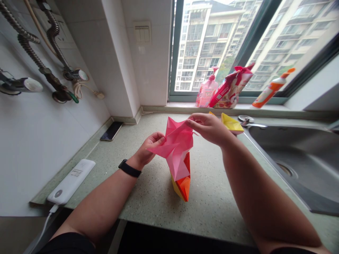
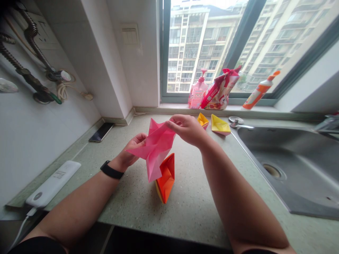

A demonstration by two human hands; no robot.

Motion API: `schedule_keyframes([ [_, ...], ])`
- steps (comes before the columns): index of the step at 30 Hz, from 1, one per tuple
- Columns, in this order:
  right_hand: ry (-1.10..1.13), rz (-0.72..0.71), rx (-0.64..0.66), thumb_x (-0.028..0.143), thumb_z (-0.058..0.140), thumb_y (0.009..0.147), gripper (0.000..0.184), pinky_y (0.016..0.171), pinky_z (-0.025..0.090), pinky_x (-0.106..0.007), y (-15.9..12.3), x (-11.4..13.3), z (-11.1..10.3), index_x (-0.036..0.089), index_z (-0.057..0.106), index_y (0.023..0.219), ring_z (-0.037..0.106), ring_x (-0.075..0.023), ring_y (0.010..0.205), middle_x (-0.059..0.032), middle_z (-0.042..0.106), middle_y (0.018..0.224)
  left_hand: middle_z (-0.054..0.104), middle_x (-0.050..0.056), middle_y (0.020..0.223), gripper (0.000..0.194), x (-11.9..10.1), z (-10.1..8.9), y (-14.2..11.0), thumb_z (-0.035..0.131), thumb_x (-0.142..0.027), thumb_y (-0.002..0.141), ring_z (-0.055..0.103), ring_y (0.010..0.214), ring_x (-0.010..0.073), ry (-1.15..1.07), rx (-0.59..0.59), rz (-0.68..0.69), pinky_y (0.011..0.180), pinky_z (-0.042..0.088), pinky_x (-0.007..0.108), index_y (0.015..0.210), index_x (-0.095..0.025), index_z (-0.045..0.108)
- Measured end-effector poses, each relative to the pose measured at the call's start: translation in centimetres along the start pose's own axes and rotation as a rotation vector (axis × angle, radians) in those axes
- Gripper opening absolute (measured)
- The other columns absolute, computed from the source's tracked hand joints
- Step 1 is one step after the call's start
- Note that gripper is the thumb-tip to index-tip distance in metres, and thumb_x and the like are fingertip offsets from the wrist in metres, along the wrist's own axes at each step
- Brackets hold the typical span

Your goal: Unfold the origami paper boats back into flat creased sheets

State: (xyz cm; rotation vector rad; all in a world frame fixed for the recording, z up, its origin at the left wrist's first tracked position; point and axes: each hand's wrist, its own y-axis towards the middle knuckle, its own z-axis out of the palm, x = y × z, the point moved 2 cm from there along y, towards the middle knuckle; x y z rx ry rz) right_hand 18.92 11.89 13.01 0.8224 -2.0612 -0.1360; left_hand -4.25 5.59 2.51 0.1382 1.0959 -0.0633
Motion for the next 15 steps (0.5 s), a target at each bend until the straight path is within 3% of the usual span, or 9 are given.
schedule_keyframes([
  [3, 0.109, 0.0, 0.04, 0.066, 0.072, 0.092, 0.045, 0.061, 0.05, -0.031, 0.3, -0.8, 0.3, 0.021, 0.071, 0.087, 0.063, -0.0175, 0.07, -0.0031, 0.07, 0.079, 0.074, 0.001, 0.091, 0.04, -0.2, 0.2, -0.2, 0.097, -0.045, 0.077, 0.066, 0.075, 0.0119, 0.04, 0.027, -0.012, 0.07, 0.052, 0.023, 0.093, -0.018, 0.072],
  [8, 0.133, -0.12, 0.066, 0.054, 0.077, 0.092, 0.044, 0.078, 0.061, -0.037, 0.1, -0.6, 0.7, 0.025, 0.075, 0.125, 0.072, -0.0209, 0.085, -0.005, 0.077, 0.097, 0.073, 0.001, 0.09, 0.043, -0.1, 0.6, -0.2, 0.099, -0.044, 0.074, 0.066, 0.073, 0.0129, 0.081, 0.065, -0.072, 0.069, 0.052, 0.025, 0.093, -0.018, 0.071],
  [11, 0.061, -0.19, 0.032, 0.049, 0.074, 0.094, 0.031, 0.083, 0.061, -0.038, -0.1, -0.3, 0.6, 0.024, 0.078, 0.113, 0.075, -0.022, 0.091, -0.0069, 0.08, 0.104, 0.073, 0.003, 0.096, 0.047, -0.2, -0.1, 0.3, 0.096, -0.049, 0.078, 0.067, 0.077, 0.0142, 0.101, -0.017, -0.057, 0.072, 0.053, 0.026, 0.102, -0.019, 0.071],
  [15, -0.203, -0.268, -0.082, 0.038, 0.071, 0.095, 0.017, 0.072, 0.055, -0.032, 0.0, -0.3, 0.2, 0.022, 0.076, 0.093, 0.071, -0.0191, 0.078, -0.0054, 0.079, 0.089, 0.071, 0.008, 0.11, 0.048, -1.6, -1.9, 1.0, 0.075, -0.066, 0.093, 0.068, 0.097, 0.0195, 0.076, -0.206, 0.121, 0.087, 0.057, 0.033, 0.107, -0.02, 0.071],
])
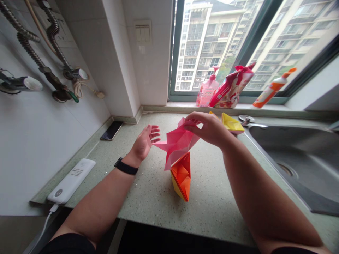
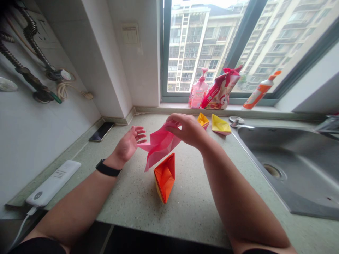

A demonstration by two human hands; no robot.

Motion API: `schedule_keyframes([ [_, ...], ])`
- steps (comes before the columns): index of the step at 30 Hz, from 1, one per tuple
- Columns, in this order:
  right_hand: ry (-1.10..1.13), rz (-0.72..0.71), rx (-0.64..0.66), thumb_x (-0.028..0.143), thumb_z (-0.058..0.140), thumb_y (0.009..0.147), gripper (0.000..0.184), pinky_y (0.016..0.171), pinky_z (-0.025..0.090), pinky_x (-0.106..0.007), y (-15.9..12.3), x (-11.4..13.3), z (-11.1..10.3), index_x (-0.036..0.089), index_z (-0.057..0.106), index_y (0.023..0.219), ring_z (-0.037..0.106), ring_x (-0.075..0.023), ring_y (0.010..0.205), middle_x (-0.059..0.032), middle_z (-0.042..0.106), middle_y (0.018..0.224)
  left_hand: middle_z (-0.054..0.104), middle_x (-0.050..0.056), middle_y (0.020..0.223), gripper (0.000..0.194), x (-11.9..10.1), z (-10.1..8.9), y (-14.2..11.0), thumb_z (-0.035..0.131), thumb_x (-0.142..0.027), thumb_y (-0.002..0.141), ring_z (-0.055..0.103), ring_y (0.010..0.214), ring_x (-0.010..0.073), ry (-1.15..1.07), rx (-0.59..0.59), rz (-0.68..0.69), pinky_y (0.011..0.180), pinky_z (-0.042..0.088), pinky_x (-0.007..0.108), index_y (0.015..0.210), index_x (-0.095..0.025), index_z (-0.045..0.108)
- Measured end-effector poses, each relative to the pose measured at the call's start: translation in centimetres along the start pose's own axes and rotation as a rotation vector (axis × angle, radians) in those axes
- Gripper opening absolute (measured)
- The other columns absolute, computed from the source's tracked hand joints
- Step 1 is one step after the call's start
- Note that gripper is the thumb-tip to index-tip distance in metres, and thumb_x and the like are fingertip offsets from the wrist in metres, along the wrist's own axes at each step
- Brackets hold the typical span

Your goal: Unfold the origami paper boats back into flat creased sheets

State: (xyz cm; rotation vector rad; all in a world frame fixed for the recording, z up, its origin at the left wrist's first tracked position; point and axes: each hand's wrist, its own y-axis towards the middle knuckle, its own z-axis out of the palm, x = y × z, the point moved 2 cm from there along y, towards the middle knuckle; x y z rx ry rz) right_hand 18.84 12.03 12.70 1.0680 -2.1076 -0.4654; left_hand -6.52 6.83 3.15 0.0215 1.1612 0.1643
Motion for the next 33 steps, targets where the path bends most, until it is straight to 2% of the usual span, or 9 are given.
schedule_keyframes([
  [3, -0.154, -0.016, -0.036, 0.032, 0.069, 0.095, 0.013, 0.067, 0.049, -0.03, 0.0, -0.2, 0.1, 0.022, 0.073, 0.087, 0.067, -0.0177, 0.072, -0.0036, 0.076, 0.082, 0.069, 0.008, 0.118, 0.048, -1.2, -0.6, 0.0, 0.067, -0.069, 0.097, 0.065, 0.11, 0.0228, 0.18, -0.014, 0.239, 0.099, 0.054, 0.038, 0.108, -0.023, 0.073],
  [6, -0.222, 0.003, -0.055, 0.031, 0.069, 0.094, 0.012, 0.067, 0.046, -0.03, 0.0, -0.2, 0.5, 0.022, 0.07, 0.085, 0.066, -0.018, 0.071, -0.0029, 0.074, 0.08, 0.067, 0.009, 0.12, 0.038, -2.0, 0.1, -1.0, 0.076, -0.06, 0.094, 0.063, 0.119, 0.0257, 0.583, 0.072, 0.527, 0.11, 0.05, 0.043, 0.104, -0.024, 0.078],
  [10, -0.219, 0.032, -0.069, 0.031, 0.069, 0.092, 0.013, 0.066, 0.044, -0.03, 0.0, 0.0, 0.8, 0.022, 0.067, 0.083, 0.064, -0.0182, 0.07, -0.0022, 0.072, 0.077, 0.067, 0.01, 0.122, 0.024, -1.7, 1.3, -2.5, 0.085, -0.041, 0.091, 0.064, 0.121, 0.0277, 0.909, 0.125, 0.694, 0.113, 0.049, 0.047, 0.108, -0.024, 0.079],
  [14, -0.143, 0.057, -0.085, 0.033, 0.069, 0.091, 0.014, 0.066, 0.044, -0.03, 0.1, 0.3, 0.8, 0.022, 0.065, 0.081, 0.063, -0.0172, 0.068, -0.0009, 0.07, 0.074, 0.07, 0.008, 0.116, 0.009, -1.2, 1.7, -2.7, 0.082, -0.026, 0.091, 0.067, 0.114, 0.0261, 1.022, 0.145, 0.705, 0.108, 0.051, 0.046, 0.098, -0.024, 0.078],
  [17, -0.065, 0.096, -0.111, 0.035, 0.07, 0.09, 0.017, 0.065, 0.045, -0.029, 0.1, 0.2, 0.4, 0.023, 0.064, 0.08, 0.061, -0.0164, 0.067, 0.0001, 0.067, 0.071, 0.072, 0.007, 0.108, 0.005, -0.9, 1.2, -2.0, 0.078, -0.024, 0.094, 0.069, 0.108, 0.0248, 0.984, 0.083, 0.7, 0.103, 0.053, 0.043, 0.09, -0.023, 0.075],
  [21, 0.054, 0.196, -0.162, 0.041, 0.072, 0.088, 0.022, 0.062, 0.043, -0.029, 0.1, -1.0, -0.2, 0.022, 0.064, 0.08, 0.056, -0.0149, 0.066, 0.0021, 0.06, 0.069, 0.073, 0.005, 0.099, 0.012, -0.4, -0.1, -0.6, 0.072, -0.034, 0.098, 0.07, 0.099, 0.0222, 0.72, -0.118, 0.57, 0.096, 0.054, 0.038, 0.095, -0.022, 0.07],
  [24, 0.195, 0.258, -0.177, 0.045, 0.074, 0.087, 0.026, 0.06, 0.041, -0.028, 0.1, -2.3, -0.2, 0.022, 0.063, 0.081, 0.053, -0.0142, 0.066, 0.0029, 0.057, 0.07, 0.074, 0.004, 0.094, 0.022, 0.2, -0.9, 0.4, 0.072, -0.043, 0.098, 0.071, 0.09, 0.0197, 0.453, -0.185, 0.401, 0.087, 0.055, 0.033, 0.099, -0.021, 0.066],
  [26, 0.282, 0.278, -0.18, 0.045, 0.076, 0.086, 0.027, 0.059, 0.04, -0.027, 0.1, -2.9, 0.0, 0.022, 0.063, 0.082, 0.052, -0.0135, 0.066, 0.003, 0.056, 0.071, 0.074, 0.003, 0.094, 0.027, 0.4, -1.1, 0.7, 0.075, -0.046, 0.096, 0.07, 0.087, 0.0181, 0.336, -0.207, 0.354, 0.083, 0.055, 0.03, 0.098, -0.021, 0.065],
  [33, 0.473, 0.348, -0.177, 0.042, 0.082, 0.079, 0.027, 0.055, 0.042, -0.025, 0.1, -3.7, 1.1, 0.02, 0.065, 0.082, 0.057, -0.0134, 0.065, 0.0021, 0.061, 0.072, 0.07, 0.001, 0.09, 0.033, 0.8, -1.6, 1.0, 0.079, -0.05, 0.093, 0.065, 0.078, 0.0144, 0.261, -0.293, 0.298, 0.074, 0.053, 0.025, 0.095, -0.021, 0.064],
])
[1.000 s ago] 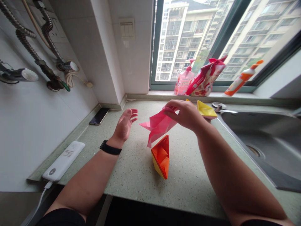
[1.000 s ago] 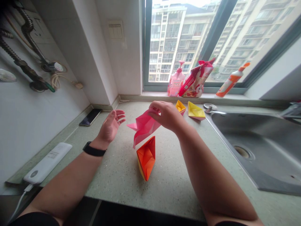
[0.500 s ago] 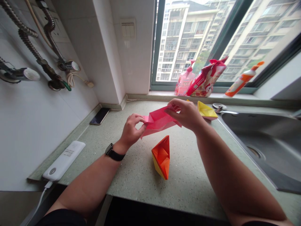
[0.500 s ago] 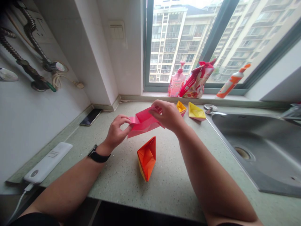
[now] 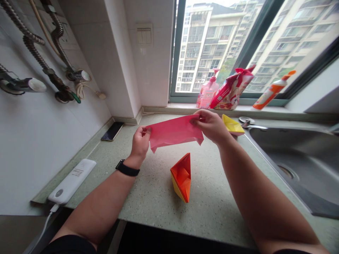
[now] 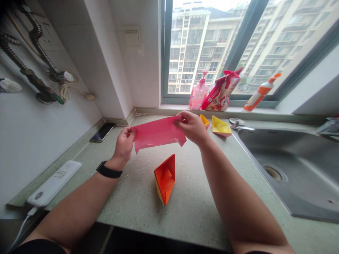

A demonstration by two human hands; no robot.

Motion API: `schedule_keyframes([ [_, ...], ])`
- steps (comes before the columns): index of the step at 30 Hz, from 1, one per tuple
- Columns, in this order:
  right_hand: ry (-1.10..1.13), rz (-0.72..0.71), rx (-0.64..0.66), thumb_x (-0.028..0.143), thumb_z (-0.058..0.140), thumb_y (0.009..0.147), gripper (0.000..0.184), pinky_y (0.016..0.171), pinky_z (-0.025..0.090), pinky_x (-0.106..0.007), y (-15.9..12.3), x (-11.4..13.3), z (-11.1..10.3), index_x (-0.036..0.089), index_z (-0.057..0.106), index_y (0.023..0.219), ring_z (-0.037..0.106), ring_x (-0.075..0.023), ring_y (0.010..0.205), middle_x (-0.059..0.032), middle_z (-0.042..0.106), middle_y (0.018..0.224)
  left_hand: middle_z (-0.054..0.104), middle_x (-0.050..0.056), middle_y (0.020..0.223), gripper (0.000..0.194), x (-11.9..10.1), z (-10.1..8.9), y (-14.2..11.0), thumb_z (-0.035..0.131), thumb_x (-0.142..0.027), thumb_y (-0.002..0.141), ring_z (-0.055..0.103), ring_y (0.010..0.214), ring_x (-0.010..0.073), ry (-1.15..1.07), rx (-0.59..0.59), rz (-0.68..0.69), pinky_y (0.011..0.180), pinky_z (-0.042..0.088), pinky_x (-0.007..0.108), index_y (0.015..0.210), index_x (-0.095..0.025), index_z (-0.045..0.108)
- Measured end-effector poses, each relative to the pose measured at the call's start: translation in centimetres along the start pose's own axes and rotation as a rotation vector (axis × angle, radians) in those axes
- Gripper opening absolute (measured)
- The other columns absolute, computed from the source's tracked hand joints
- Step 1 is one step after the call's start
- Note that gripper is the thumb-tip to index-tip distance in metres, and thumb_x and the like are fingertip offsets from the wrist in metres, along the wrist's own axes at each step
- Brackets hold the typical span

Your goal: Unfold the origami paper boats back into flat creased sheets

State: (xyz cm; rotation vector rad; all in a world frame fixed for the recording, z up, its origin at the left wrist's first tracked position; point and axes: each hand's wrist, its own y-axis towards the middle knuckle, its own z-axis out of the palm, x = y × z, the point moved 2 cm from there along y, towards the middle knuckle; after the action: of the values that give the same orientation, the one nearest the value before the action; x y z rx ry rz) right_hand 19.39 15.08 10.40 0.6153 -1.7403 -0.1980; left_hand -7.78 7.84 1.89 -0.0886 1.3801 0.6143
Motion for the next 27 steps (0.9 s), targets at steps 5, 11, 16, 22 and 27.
schedule_keyframes([
  [5, 0.031, 0.026, 0.018, 0.04, 0.086, 0.075, 0.028, 0.06, 0.053, -0.027, 0.1, -1.0, 0.3, 0.021, 0.072, 0.09, 0.067, -0.0175, 0.074, -0.0001, 0.069, 0.08, 0.068, 0.002, 0.096, 0.035, 0.7, 0.0, 0.0, 0.079, -0.052, 0.092, 0.067, 0.08, 0.0142, -0.049, 0.002, -0.112, 0.072, 0.056, 0.024, 0.098, -0.022, 0.062],
  [11, 0.037, 0.026, 0.048, 0.039, 0.087, 0.076, 0.045, 0.064, 0.059, -0.03, 0.3, -2.1, 0.3, 0.025, 0.077, 0.117, 0.068, -0.016, 0.076, -0.0033, 0.076, 0.103, 0.065, 0.006, 0.122, 0.042, 1.0, 0.0, 0.2, 0.086, -0.038, 0.086, 0.07, 0.093, 0.0158, -0.046, -0.017, -0.108, 0.079, 0.061, 0.027, 0.113, -0.023, 0.057],
  [16, -0.045, -0.022, 0.041, 0.037, 0.082, 0.081, 0.055, 0.063, 0.058, -0.029, 0.3, -2.7, 0.2, 0.025, 0.073, 0.134, 0.065, -0.0154, 0.074, -0.0013, 0.073, 0.093, 0.063, 0.01, 0.133, 0.059, 0.6, -0.4, 0.6, 0.084, -0.024, 0.084, 0.074, 0.094, 0.0176, -0.082, 0.046, -0.13, 0.082, 0.065, 0.034, 0.133, -0.027, 0.051],
  [22, -0.125, 0.018, 0.045, 0.035, 0.078, 0.081, 0.073, 0.056, 0.049, -0.027, 0.2, -3.6, 0.7, 0.021, 0.064, 0.152, 0.052, -0.0115, 0.058, 0.005, 0.063, 0.076, 0.076, 0.005, 0.107, 0.042, 0.6, -0.7, 1.2, 0.08, -0.025, 0.084, 0.073, 0.085, 0.0151, -0.033, 0.176, -0.142, 0.08, 0.062, 0.029, 0.124, -0.021, 0.07],
  [27, -0.121, 0.038, 0.1, 0.034, 0.077, 0.08, 0.078, 0.056, 0.054, -0.028, -0.2, -5.3, 3.3, 0.022, 0.061, 0.155, 0.059, -0.0097, 0.063, -0.0121, 0.069, 0.134, 0.082, 0.01, 0.109, 0.044, 0.2, -2.7, 2.7, 0.083, -0.026, 0.08, 0.071, 0.08, 0.0176, 0.208, 0.156, -0.139, 0.077, 0.061, 0.032, 0.123, -0.018, 0.08],
])
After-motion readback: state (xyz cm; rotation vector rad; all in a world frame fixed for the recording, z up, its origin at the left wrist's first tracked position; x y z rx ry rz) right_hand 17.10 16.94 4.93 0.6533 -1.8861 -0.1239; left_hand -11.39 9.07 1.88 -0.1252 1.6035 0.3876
